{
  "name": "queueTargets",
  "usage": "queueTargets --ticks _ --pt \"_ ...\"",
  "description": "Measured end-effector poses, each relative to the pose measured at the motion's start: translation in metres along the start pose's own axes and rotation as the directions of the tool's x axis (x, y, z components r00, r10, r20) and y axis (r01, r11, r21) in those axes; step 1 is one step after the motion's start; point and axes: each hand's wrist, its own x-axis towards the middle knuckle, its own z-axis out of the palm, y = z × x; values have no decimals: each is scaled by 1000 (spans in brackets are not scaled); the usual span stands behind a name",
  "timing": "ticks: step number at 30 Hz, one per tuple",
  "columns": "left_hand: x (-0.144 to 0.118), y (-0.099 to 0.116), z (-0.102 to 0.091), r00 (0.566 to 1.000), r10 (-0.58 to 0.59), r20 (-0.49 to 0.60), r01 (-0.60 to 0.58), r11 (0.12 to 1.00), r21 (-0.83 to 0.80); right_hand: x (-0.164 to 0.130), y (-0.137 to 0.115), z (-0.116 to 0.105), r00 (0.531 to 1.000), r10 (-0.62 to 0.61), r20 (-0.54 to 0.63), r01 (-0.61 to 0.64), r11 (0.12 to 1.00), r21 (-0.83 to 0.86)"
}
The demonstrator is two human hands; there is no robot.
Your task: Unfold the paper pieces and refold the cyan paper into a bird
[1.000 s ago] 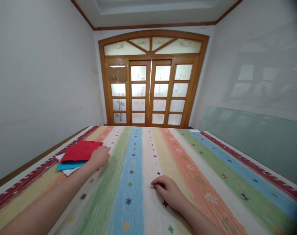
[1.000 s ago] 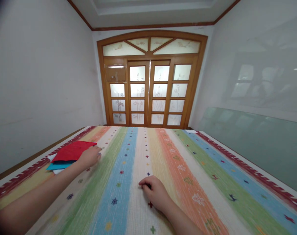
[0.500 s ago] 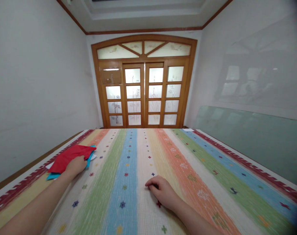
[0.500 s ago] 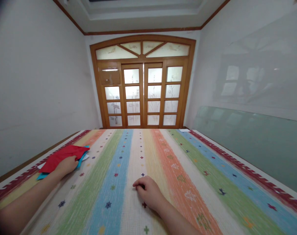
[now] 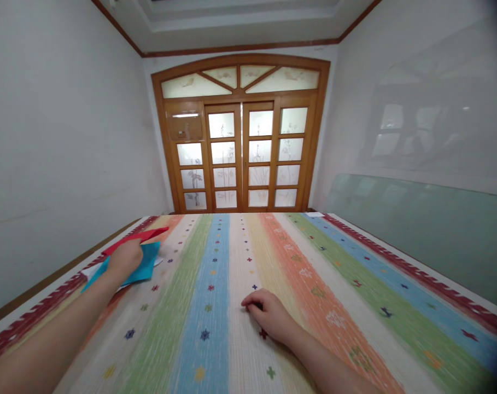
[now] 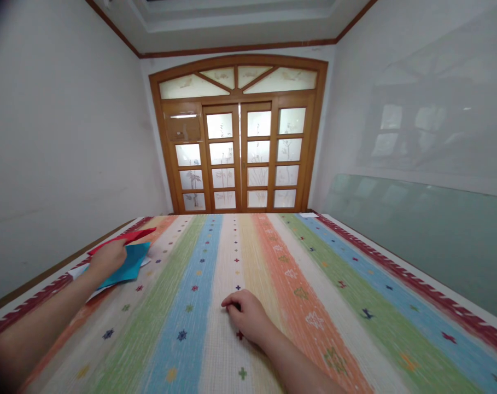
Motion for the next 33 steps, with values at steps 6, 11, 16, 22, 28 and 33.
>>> queueTargets --ticks 6,11,16,22,28,33 --pt "-41 91 -4 902 432 -14 -431 902 23 3 3 -2 981 31 -192 5 983 184" --pt "-124 173 12 726 650 227 -641 758 -120 6 2 -18 902 92 -421 18 968 249" --pt "-185 204 12 532 778 333 -724 622 -297 3 -8 -40 829 -53 -556 140 984 115" --pt "-182 206 -7 523 791 318 -606 608 -513 -12 -38 -31 886 -428 -177 421 904 -78" --pt "-151 209 26 646 717 264 -559 679 -476 -19 -51 -5 933 -304 194 327 940 -96" --pt "-154 202 48 715 673 189 -533 699 -477 -19 -35 0 953 -133 271 202 949 -243"
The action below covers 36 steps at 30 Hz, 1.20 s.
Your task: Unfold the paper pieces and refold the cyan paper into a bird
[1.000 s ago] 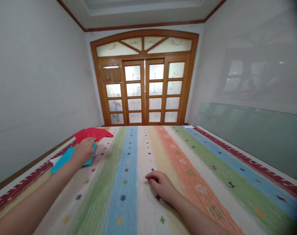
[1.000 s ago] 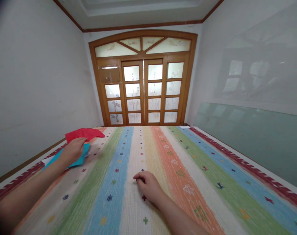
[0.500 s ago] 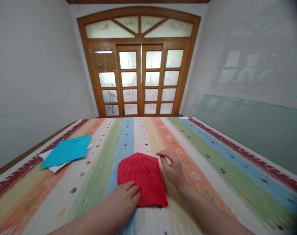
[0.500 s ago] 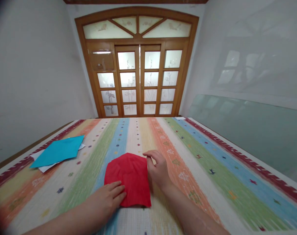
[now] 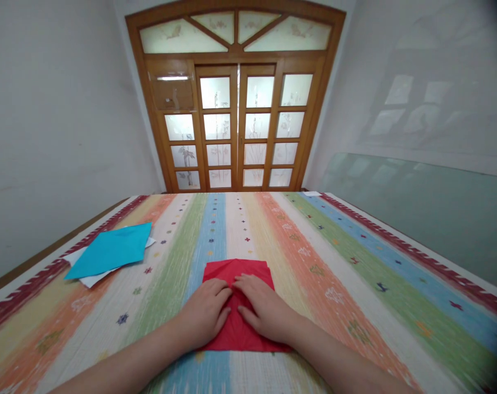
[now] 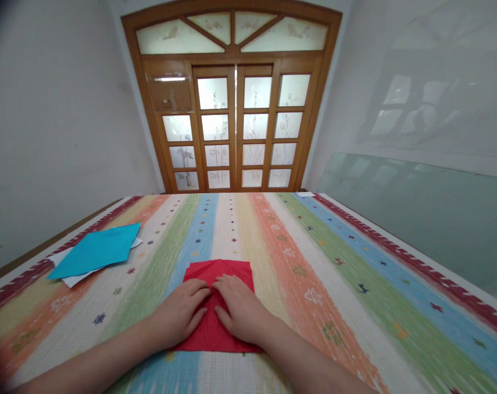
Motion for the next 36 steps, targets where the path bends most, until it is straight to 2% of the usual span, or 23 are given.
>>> queueTargets --ticks 5,11,18,26,31,36 --pt "-6 -15 10 997 -34 64 34 999 12 1 5 0 989 99 106 -89 991 -100" --pt "-2 -35 6 981 -114 160 108 993 47 2 21 -7 969 203 140 -178 969 -169" --pt "2 -55 -1 966 -229 117 218 971 101 5 53 -10 928 372 9 -355 893 -277" --pt "-2 -60 4 963 -268 41 261 958 121 6 69 -9 846 513 -147 -531 779 -334" --pt "-6 -47 0 981 -195 16 191 971 142 6 72 -12 836 528 -151 -546 770 -330" --pt "-9 -22 -16 994 35 101 -42 997 62 5 72 -11 856 494 -154 -517 805 -293"
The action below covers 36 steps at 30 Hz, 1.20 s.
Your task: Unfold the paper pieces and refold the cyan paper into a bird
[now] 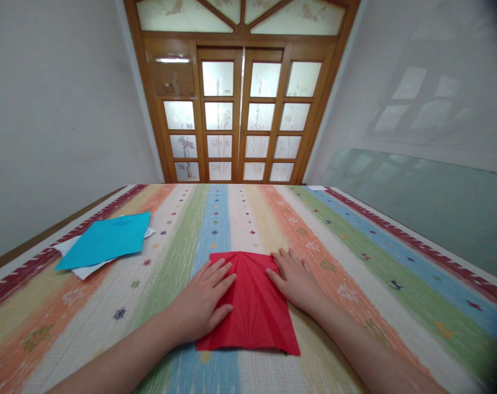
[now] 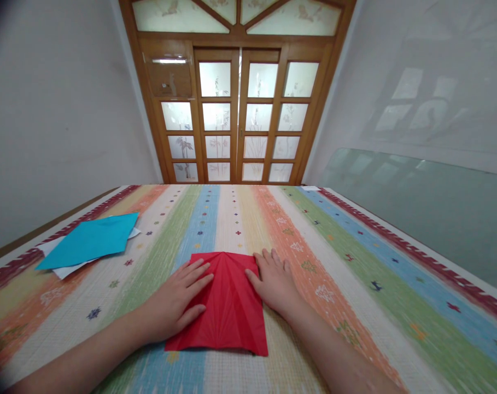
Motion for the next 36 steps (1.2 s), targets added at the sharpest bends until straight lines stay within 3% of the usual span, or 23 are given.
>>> queueTargets --ticks 3,8,13,18,27,36 --pt "-3 10 -8 991 131 25 -130 990 -50 -1 0 1 999 -29 -17 30 999 28" --pt "-4 16 -13 971 235 46 -230 968 -99 -2 -4 -1 995 -85 -51 89 991 95" --pt "-3 18 -15 965 262 7 -260 959 -111 -3 -6 -6 983 -154 -97 168 972 163" --pt "-1 21 -15 968 250 -7 -249 962 -108 0 -2 -12 974 -83 -211 129 968 215" --pt "-5 24 -10 957 288 -40 -291 954 -70 -16 -25 -21 977 -109 -183 153 957 247" --pt "-6 28 -8 946 318 -69 -320 947 -13 -8 -15 -13 979 -135 -155 199 811 551"
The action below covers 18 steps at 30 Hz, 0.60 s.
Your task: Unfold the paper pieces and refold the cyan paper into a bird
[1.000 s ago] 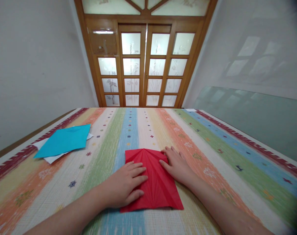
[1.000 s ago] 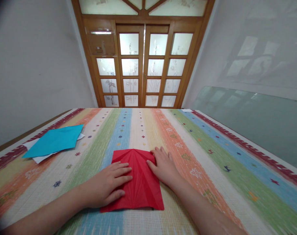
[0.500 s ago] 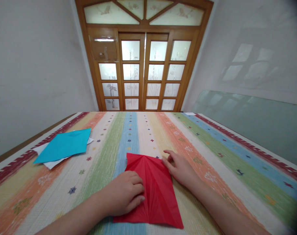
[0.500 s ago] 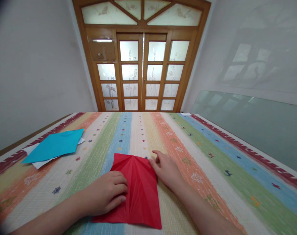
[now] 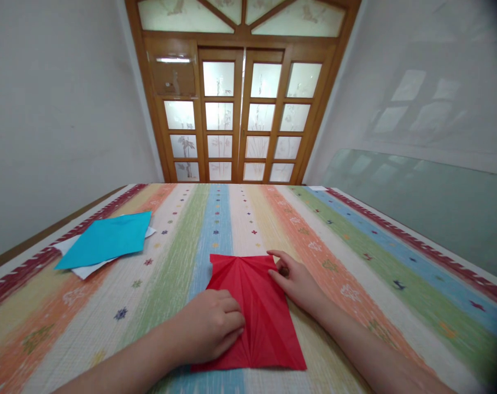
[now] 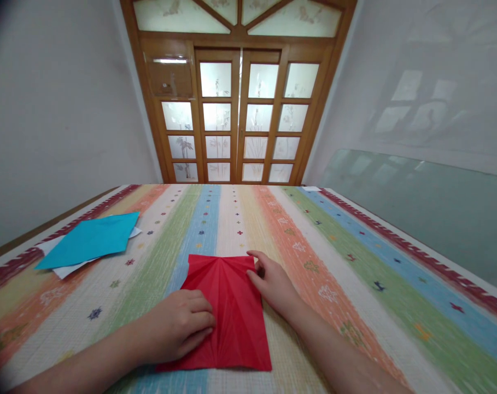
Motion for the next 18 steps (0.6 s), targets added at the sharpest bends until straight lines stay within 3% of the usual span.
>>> queueTargets --ticks 7,11,18 --pt "2 -7 1 983 -150 -107 150 989 -12 -10 -17 7 992 -109 67 107 994 32" --pt "0 -14 5 962 -255 -97 254 967 -20 -16 -25 8 976 -196 96 198 980 -8" --pt "-2 -19 5 978 -211 -6 211 977 16 -15 -23 13 992 -88 91 62 966 251"
